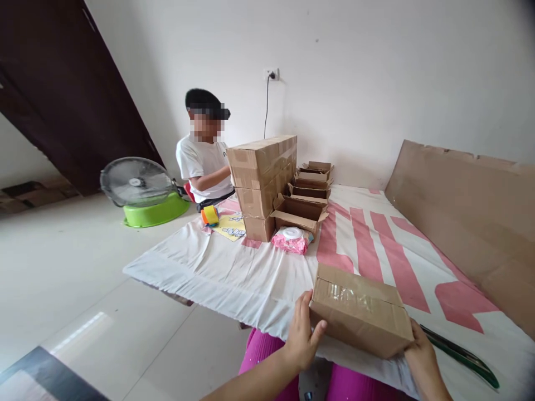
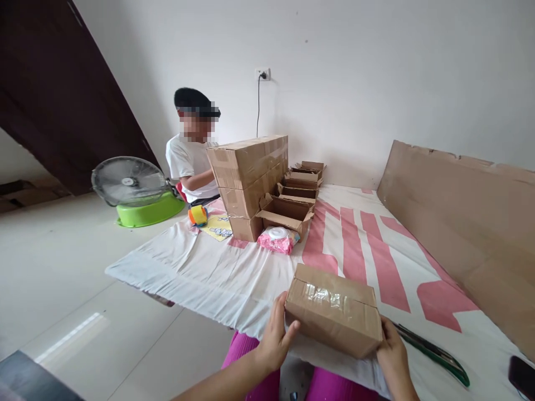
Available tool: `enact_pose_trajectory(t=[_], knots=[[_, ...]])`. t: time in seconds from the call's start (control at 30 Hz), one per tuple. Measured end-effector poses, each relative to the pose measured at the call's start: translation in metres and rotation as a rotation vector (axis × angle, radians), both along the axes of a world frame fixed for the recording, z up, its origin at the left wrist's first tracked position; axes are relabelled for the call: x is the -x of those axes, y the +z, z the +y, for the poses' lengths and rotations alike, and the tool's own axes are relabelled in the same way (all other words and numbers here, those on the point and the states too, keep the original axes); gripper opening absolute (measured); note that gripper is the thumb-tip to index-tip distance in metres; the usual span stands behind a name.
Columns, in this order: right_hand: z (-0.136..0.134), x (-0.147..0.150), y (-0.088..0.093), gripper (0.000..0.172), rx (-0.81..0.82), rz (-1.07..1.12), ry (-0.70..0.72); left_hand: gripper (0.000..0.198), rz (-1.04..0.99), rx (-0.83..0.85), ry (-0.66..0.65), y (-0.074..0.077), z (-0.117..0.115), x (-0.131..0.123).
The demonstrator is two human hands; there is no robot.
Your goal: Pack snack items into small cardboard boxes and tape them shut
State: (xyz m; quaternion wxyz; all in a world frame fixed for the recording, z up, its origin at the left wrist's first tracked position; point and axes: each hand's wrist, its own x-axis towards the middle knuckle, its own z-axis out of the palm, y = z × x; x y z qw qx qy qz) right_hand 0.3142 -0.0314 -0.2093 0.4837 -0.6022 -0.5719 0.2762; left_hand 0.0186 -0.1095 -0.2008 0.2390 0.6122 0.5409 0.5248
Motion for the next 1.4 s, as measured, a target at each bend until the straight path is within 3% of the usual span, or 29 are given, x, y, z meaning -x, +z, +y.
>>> enact_pose_trajectory(t=[0.13,0.27,0.33,0.43,0.53,0.67,0.8,0.87,0.93,1.0,1.07,1.17,1.4], knots=[[0.009,-0.048,0.004,0.046,0.002,-0.349,-0.06,0.049,0.029,-0.06,0.034,-0.009,-0.006,0.005],[0.018,-0.086,-0.005,0.043,0.059,-0.85,-0.03,0.055,0.168,-0.283,0.032,0.013,-0.002,0.014],[0.018,-0.092,-0.011,0.043,0.088,-0.989,-0.026,0.059,0.273,-0.363,-0.003,0.025,0.004,0.019],[0.017,-0.094,-0.014,0.048,0.072,-1.052,-0.05,0.055,0.364,-0.375,-0.061,0.033,0.014,0.02],[0.023,-0.098,-0.012,0.047,0.094,-1.052,-0.073,0.052,0.322,-0.38,-0.085,0.03,0.019,0.017],[0.034,-0.096,0.009,0.039,0.099,-0.962,-0.017,0.053,0.282,-0.396,-0.081,0.025,0.019,0.014],[0.037,-0.054,0.074,0.053,-0.295,-0.792,-0.137,0.053,0.272,-0.397,-0.081,0.026,0.018,0.012],[0.032,-0.015,0.116,0.05,-0.483,-0.827,-0.089,0.053,0.269,-0.401,-0.08,0.027,0.018,0.012],[0.023,0.026,0.153,0.039,-0.607,-0.938,0.195,0.054,0.273,-0.403,-0.076,0.027,0.018,0.012],[0.013,0.065,0.179,0.038,-0.665,-1.073,0.471,0.054,0.283,-0.403,-0.072,0.026,0.017,0.011],[0.005,0.097,0.192,0.04,-0.699,-1.198,0.609,0.053,0.291,-0.401,-0.067,0.025,0.016,0.011],[0.001,0.128,0.198,0.044,-0.703,-1.354,0.686,0.053,0.297,-0.381,-0.059,0.023,0.015,0.011],[0.005,0.144,0.203,0.043,-0.705,-1.483,0.754,0.058,0.322,-0.395,-0.061,0.02,0.016,0.013]])
